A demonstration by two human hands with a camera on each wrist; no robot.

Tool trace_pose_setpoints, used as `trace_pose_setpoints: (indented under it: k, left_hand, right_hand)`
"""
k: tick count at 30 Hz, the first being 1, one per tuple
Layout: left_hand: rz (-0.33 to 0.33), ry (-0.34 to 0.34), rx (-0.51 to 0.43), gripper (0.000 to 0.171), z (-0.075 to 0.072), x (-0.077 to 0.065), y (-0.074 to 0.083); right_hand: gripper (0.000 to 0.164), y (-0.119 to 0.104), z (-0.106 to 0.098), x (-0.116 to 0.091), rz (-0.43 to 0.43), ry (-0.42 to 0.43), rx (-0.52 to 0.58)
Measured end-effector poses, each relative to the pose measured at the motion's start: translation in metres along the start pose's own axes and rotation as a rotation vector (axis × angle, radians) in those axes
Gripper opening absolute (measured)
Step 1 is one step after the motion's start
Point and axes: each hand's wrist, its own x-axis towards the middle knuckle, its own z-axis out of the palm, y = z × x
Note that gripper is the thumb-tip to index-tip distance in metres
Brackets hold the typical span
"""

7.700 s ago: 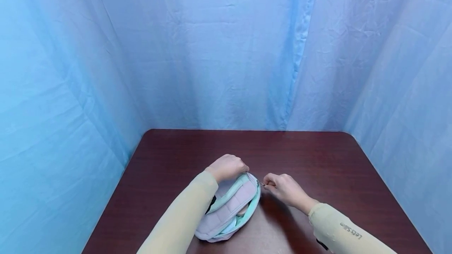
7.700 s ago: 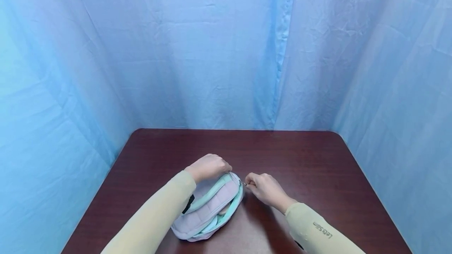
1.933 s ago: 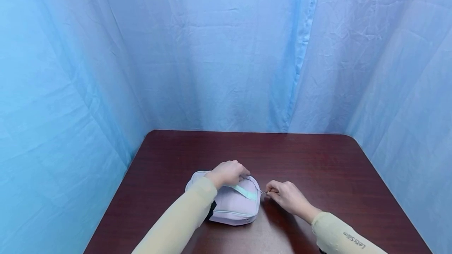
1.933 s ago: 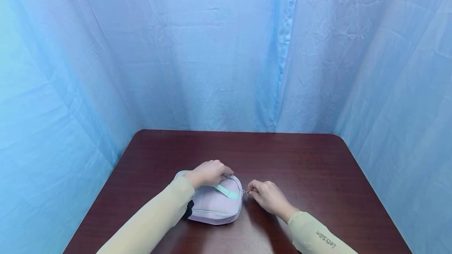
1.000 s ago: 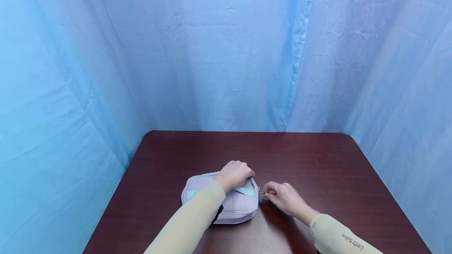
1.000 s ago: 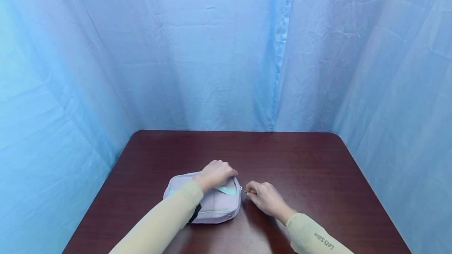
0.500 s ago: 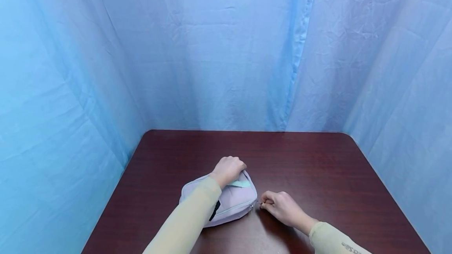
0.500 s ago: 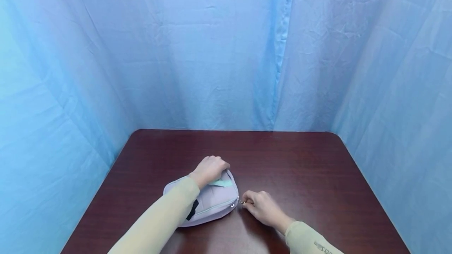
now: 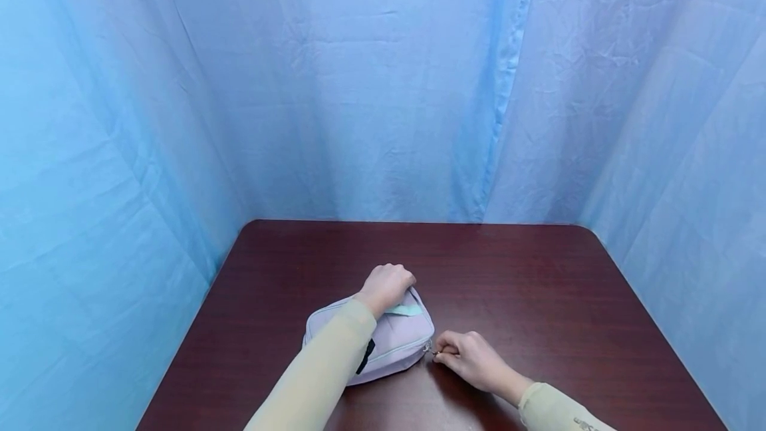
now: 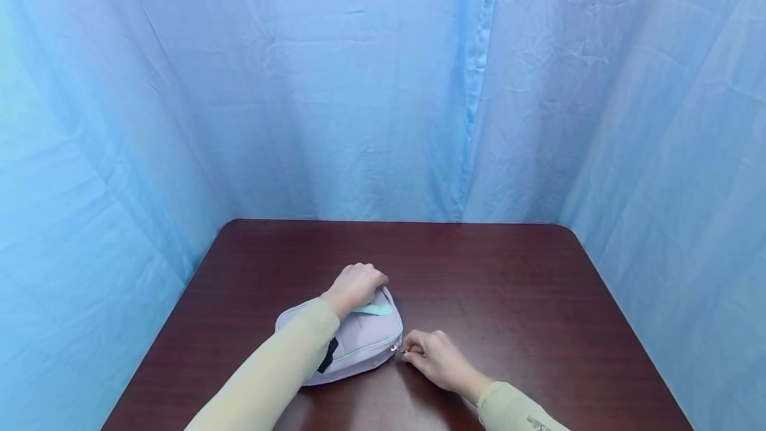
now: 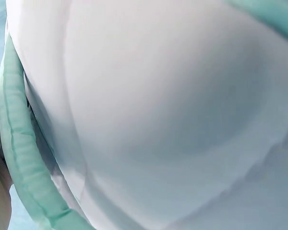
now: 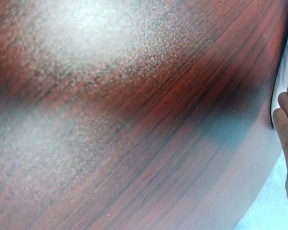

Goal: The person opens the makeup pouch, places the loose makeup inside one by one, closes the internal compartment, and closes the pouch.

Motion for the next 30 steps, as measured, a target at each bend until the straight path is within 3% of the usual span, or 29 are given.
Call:
trace_pose_setpoints:
  k: [8, 16, 23, 30]
  left_hand:
    - [-0.009, -0.06, -0.147, 0.022, -0.002, -0.006, -0.007]
    - [-0.087, -0.127, -0.285, 0.023, -0.006, -0.025, -0.033]
    - [-0.164, -0.174, -0.353, 0.022, -0.024, -0.056, -0.061]
    - [-0.323, -0.164, -0.428, 0.023, -0.037, -0.095, -0.083]
  right_hand:
    - [0.019, 0.003, 0.0, -0.001, 0.003, -0.017, 0.014]
    - [0.014, 0.006, -0.008, -0.001, 0.071, -0.09, 0.053]
    - [0.006, 0.012, -0.015, 0.003, 0.136, -0.139, 0.044]
    - [0.004, 0.019, -0.027, 0.014, 0.213, -0.134, 0.005]
